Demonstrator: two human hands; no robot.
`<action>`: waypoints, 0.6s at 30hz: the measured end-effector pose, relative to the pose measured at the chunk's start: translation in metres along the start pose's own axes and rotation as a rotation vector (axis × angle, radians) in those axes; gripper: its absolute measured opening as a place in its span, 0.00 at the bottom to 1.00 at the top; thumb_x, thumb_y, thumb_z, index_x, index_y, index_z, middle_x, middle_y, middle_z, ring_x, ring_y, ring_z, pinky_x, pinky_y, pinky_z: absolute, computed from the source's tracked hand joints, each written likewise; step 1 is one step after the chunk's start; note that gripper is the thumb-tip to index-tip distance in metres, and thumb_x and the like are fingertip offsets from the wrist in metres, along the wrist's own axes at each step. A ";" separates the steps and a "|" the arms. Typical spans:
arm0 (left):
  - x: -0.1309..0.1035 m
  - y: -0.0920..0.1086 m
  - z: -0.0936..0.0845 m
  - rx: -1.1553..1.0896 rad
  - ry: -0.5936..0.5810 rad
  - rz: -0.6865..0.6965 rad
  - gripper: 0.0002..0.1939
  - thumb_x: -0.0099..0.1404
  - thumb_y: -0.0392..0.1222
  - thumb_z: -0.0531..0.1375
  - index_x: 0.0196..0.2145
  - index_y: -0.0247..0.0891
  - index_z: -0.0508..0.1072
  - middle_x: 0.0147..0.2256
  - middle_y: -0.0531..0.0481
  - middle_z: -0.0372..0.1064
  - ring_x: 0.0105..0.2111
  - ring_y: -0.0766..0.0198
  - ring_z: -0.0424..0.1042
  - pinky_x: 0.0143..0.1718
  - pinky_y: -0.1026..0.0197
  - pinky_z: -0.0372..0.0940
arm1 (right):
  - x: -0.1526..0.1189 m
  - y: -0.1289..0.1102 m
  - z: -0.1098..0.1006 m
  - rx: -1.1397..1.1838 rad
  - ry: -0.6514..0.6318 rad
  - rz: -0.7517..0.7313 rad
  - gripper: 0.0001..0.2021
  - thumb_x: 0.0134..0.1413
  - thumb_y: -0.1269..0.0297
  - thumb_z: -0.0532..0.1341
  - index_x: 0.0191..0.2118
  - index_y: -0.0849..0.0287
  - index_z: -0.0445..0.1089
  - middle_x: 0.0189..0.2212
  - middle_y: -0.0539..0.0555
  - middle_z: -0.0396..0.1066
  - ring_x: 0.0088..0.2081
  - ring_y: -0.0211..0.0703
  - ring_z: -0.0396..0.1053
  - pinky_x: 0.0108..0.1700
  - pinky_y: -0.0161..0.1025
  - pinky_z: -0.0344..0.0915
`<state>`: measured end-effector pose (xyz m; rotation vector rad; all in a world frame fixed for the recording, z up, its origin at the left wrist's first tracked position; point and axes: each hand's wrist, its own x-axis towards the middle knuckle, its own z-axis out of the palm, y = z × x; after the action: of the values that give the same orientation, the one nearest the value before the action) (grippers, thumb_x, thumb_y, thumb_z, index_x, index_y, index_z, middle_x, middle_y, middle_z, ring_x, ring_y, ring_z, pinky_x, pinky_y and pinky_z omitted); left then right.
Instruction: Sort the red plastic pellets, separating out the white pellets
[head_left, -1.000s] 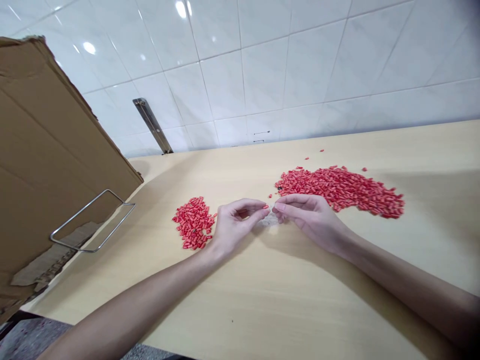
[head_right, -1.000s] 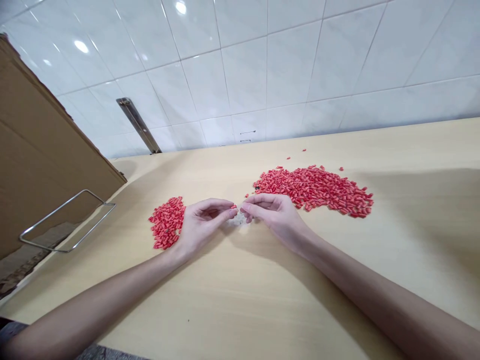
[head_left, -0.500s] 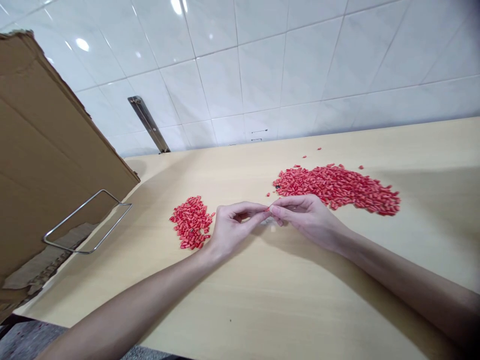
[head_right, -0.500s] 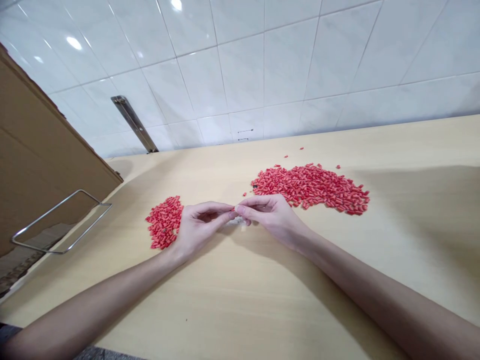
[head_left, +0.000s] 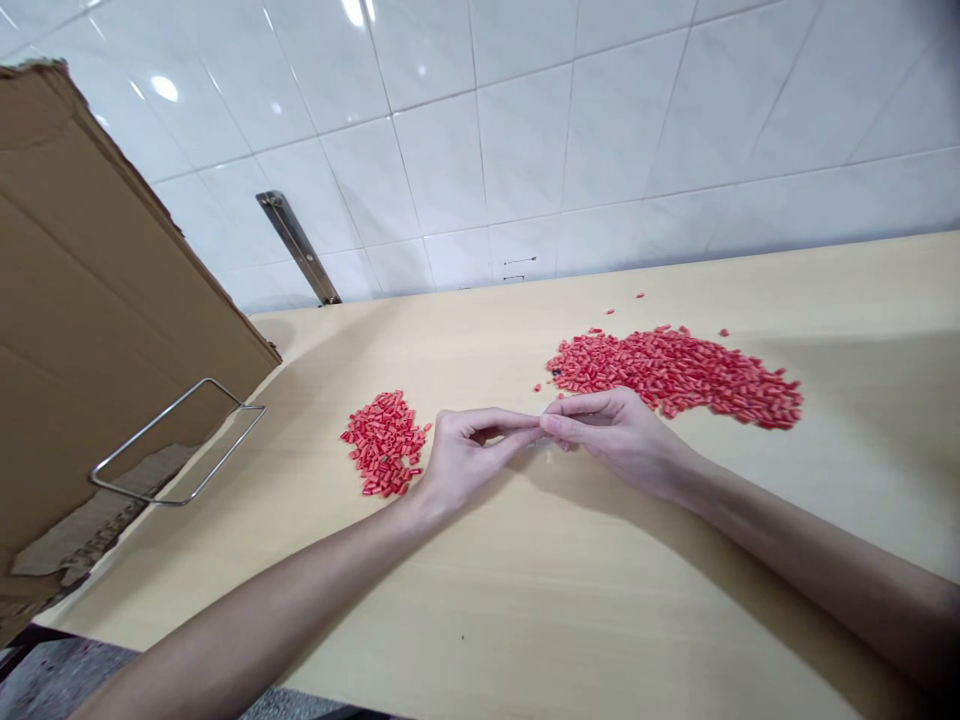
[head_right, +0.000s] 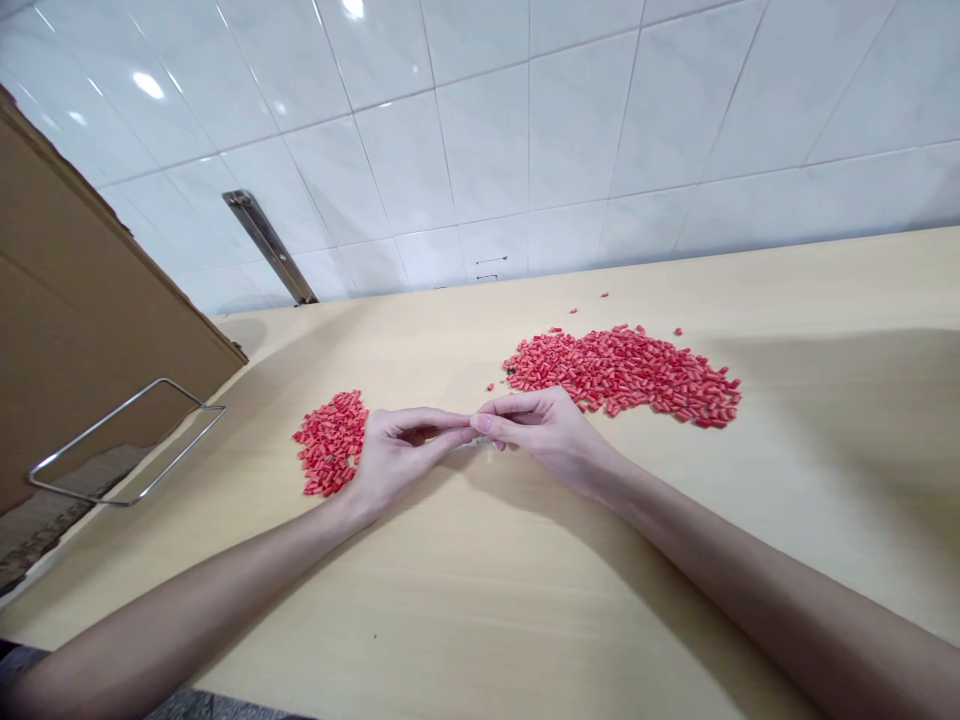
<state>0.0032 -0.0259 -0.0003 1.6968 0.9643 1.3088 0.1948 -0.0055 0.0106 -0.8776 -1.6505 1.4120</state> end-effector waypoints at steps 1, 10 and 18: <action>0.000 0.000 0.000 0.010 0.002 0.003 0.06 0.58 0.40 0.68 0.35 0.39 0.81 0.36 0.46 0.81 0.36 0.58 0.80 0.41 0.58 0.76 | 0.000 0.000 0.000 -0.004 0.009 0.001 0.17 0.48 0.48 0.67 0.32 0.59 0.80 0.24 0.51 0.71 0.28 0.38 0.65 0.33 0.38 0.64; -0.001 0.000 0.003 0.038 -0.007 -0.019 0.13 0.59 0.41 0.67 0.42 0.39 0.72 0.34 0.45 0.80 0.37 0.59 0.80 0.35 0.63 0.74 | -0.003 -0.005 0.011 -0.030 0.137 -0.028 0.13 0.46 0.52 0.70 0.31 0.57 0.80 0.29 0.53 0.78 0.31 0.43 0.73 0.35 0.40 0.70; 0.036 0.034 -0.053 0.618 -0.156 -0.047 0.08 0.58 0.41 0.66 0.35 0.36 0.76 0.33 0.45 0.77 0.33 0.59 0.76 0.37 0.58 0.70 | 0.012 0.005 -0.034 -0.667 0.652 -0.282 0.07 0.52 0.62 0.66 0.35 0.59 0.77 0.32 0.58 0.78 0.33 0.52 0.76 0.41 0.49 0.73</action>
<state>-0.0379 -0.0008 0.0542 2.1757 1.3977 0.8732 0.2195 0.0214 0.0100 -1.2402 -1.6279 0.2931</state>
